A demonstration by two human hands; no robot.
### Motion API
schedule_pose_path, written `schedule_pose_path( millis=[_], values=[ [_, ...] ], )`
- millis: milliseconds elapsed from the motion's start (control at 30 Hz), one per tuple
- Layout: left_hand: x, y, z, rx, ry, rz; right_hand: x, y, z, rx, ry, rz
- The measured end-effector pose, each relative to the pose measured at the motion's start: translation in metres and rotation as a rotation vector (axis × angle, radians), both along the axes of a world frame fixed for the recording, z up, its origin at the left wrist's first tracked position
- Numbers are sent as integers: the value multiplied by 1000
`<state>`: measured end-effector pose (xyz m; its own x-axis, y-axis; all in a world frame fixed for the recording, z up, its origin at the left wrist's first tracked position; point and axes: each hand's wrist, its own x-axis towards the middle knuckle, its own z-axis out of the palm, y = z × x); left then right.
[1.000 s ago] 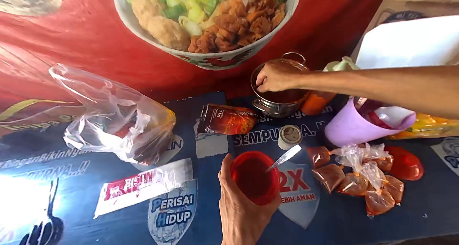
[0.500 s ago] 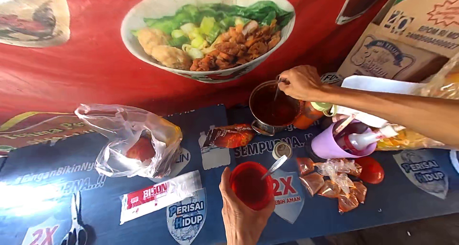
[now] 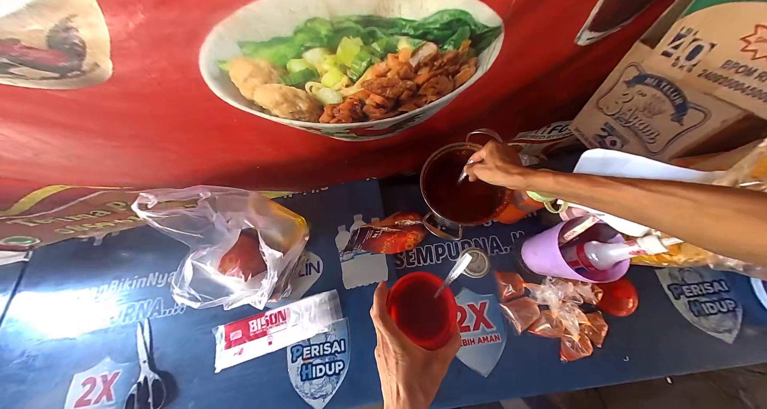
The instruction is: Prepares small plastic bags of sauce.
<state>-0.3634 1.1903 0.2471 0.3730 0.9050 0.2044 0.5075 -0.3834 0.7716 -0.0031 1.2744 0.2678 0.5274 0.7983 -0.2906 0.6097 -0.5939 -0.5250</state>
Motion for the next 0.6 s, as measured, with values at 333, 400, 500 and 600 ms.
schedule_pose_path(
  millis=[333, 400, 500, 600],
  values=[
    [8, 13, -1, 85, -34, 5, 14, -7, 7, 106, 148, -120],
    [11, 16, -2, 94, -45, 5, 14, -8, 10, 110, 181, -160],
    [13, 19, -2, 90, -50, 5, 16, -12, 14, 133, 244, -206],
    [15, 21, -1, 91, -53, 4, 21, -15, 14, 176, 181, -167]
  ],
)
